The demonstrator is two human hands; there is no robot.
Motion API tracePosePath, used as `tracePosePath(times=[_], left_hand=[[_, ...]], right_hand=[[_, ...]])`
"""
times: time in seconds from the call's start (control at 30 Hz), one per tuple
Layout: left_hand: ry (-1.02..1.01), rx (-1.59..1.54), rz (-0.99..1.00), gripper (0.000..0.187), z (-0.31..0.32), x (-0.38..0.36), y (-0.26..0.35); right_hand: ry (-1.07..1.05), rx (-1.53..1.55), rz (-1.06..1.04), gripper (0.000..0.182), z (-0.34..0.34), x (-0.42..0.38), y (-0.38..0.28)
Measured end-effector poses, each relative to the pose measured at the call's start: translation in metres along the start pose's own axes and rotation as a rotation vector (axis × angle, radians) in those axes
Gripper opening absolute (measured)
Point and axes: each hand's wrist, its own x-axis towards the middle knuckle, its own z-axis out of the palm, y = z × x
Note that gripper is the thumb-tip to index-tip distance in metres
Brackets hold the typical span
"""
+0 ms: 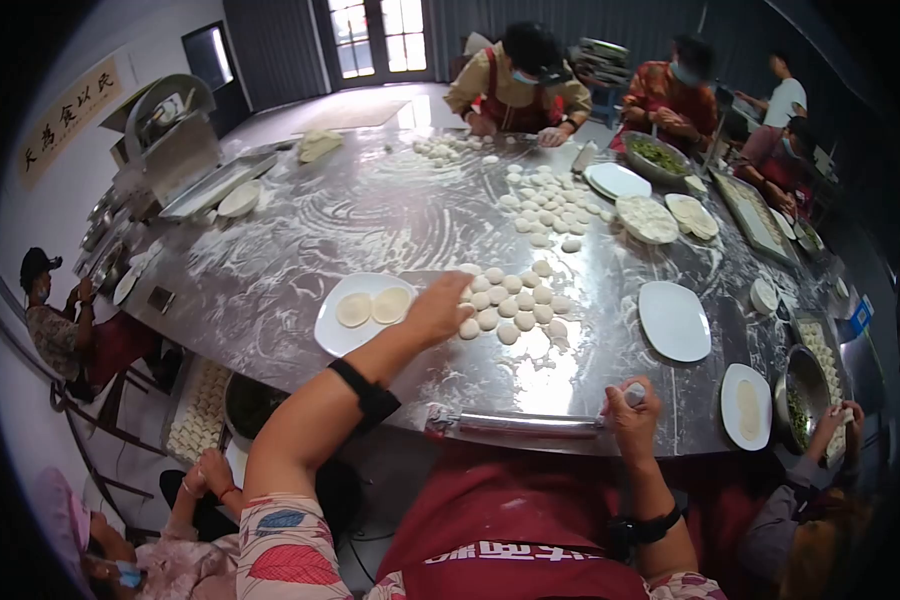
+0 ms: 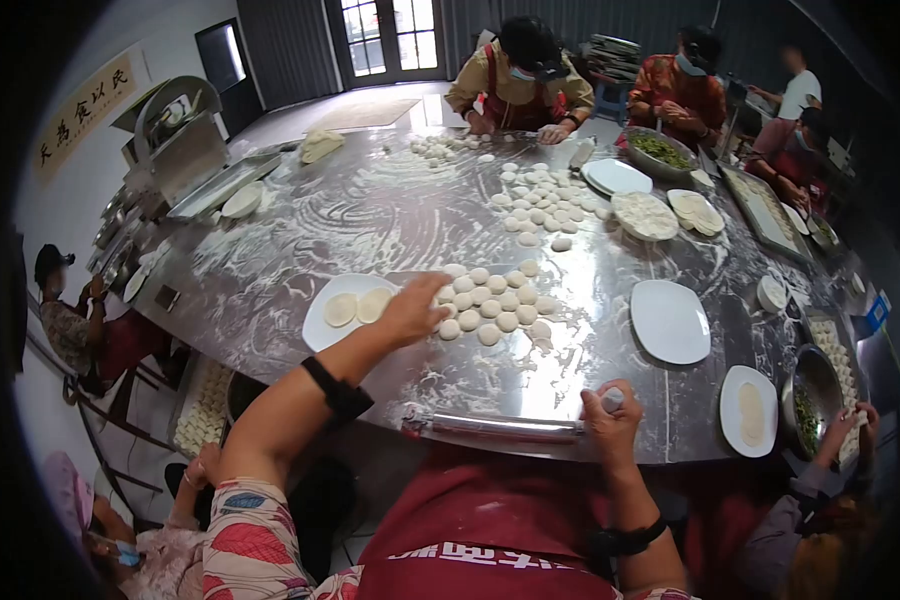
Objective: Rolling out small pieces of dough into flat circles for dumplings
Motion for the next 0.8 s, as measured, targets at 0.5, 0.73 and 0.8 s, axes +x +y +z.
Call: tracePosePath(times=[0.5,0.73,0.8], left_hand=[[-0.465,0.194,0.5,0.054,0.098,0.021,0.098],[-0.2,-0.046,0.152,0.022,0.053,0.014,0.098],[-0.271,0.005,0.147,0.022,0.062,0.018,0.1]], right_hand=[[-0.013,0.056,0.048,0.02,-0.001,-0.003,-0.013],[-0.01,0.074,0.037,0.02,-0.001,-0.002,-0.011],[-0.005,0.063,0.012,0.02,0.0,-0.001,-0.011]])
